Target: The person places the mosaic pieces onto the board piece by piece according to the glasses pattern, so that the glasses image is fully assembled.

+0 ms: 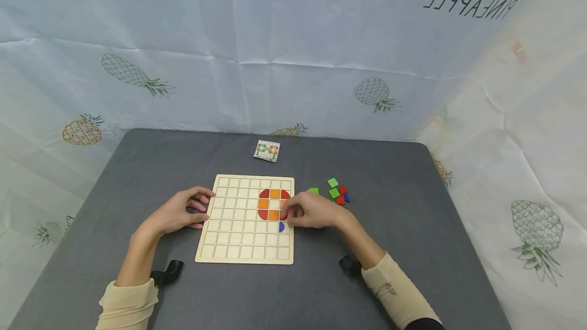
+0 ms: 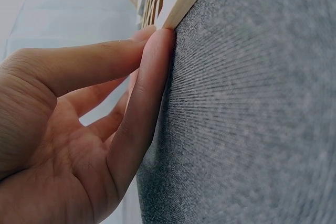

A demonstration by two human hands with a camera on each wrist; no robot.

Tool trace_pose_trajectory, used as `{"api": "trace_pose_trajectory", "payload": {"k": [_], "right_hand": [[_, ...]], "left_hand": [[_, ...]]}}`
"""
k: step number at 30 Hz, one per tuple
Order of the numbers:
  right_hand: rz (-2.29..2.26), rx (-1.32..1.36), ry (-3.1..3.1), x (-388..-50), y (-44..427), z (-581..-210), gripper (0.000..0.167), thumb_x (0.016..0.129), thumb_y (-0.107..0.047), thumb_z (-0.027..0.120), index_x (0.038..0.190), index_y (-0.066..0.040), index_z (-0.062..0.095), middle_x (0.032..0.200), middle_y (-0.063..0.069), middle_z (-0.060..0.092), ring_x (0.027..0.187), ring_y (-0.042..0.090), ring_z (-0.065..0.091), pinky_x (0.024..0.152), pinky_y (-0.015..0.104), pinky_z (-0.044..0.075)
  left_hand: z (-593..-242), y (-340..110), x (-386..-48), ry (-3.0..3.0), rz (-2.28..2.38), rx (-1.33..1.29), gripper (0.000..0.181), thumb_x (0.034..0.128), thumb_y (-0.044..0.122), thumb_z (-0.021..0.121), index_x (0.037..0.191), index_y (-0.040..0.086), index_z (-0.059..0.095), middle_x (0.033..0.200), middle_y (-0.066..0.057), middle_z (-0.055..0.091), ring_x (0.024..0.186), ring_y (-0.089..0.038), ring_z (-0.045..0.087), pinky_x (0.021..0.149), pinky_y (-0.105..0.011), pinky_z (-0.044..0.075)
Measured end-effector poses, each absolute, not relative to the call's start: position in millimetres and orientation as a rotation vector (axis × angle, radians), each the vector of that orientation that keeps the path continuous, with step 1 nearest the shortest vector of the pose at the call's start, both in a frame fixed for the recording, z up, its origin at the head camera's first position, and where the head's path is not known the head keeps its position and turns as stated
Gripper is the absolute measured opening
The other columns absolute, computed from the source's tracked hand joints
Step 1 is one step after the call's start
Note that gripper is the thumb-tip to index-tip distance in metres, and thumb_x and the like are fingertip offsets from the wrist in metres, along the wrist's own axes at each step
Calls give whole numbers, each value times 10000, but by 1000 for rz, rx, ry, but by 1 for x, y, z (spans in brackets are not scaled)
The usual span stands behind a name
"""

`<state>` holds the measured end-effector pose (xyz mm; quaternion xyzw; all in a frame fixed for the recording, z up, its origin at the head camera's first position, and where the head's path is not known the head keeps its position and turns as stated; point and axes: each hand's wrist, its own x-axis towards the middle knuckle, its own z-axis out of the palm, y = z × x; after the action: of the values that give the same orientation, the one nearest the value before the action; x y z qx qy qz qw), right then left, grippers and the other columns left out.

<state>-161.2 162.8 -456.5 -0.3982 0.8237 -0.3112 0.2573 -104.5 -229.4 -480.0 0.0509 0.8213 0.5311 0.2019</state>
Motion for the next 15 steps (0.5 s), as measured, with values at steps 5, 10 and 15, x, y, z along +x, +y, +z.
{"api": "trace_pose_trajectory", "payload": {"k": [5, 10, 15], "right_hand": [[-864, -1051, 2277, -165, 179, -455, 202, 980, -115, 810, 1180, -103, 782, 1000, -13, 768, 742, 13, 622, 680, 209, 579], [-878, -957, 2285, -167, 191, -452, 281, 946, -88, 836, 1219, -87, 769, 1082, 70, 766, 752, 43, 645, 700, 218, 598], [-834, -902, 2291, -167, 198, -453, 287, 919, -100, 866, 1188, -82, 767, 1078, 66, 755, 757, 57, 624, 675, 217, 575]], "left_hand": [[-480, -229, -105, 2289, 1486, 141, 563, 963, -47, 768, 1482, -26, 551, 1284, -245, 542, 1065, -300, 614, 716, -373, 694], [-480, -229, -105, 2287, 1488, 143, 555, 965, -45, 766, 1478, -28, 553, 1278, -245, 542, 1062, -299, 616, 717, -371, 694], [-480, -230, -105, 2286, 1490, 147, 557, 966, -40, 766, 1480, -25, 553, 1289, -245, 541, 1067, -299, 614, 720, -372, 693]]}}
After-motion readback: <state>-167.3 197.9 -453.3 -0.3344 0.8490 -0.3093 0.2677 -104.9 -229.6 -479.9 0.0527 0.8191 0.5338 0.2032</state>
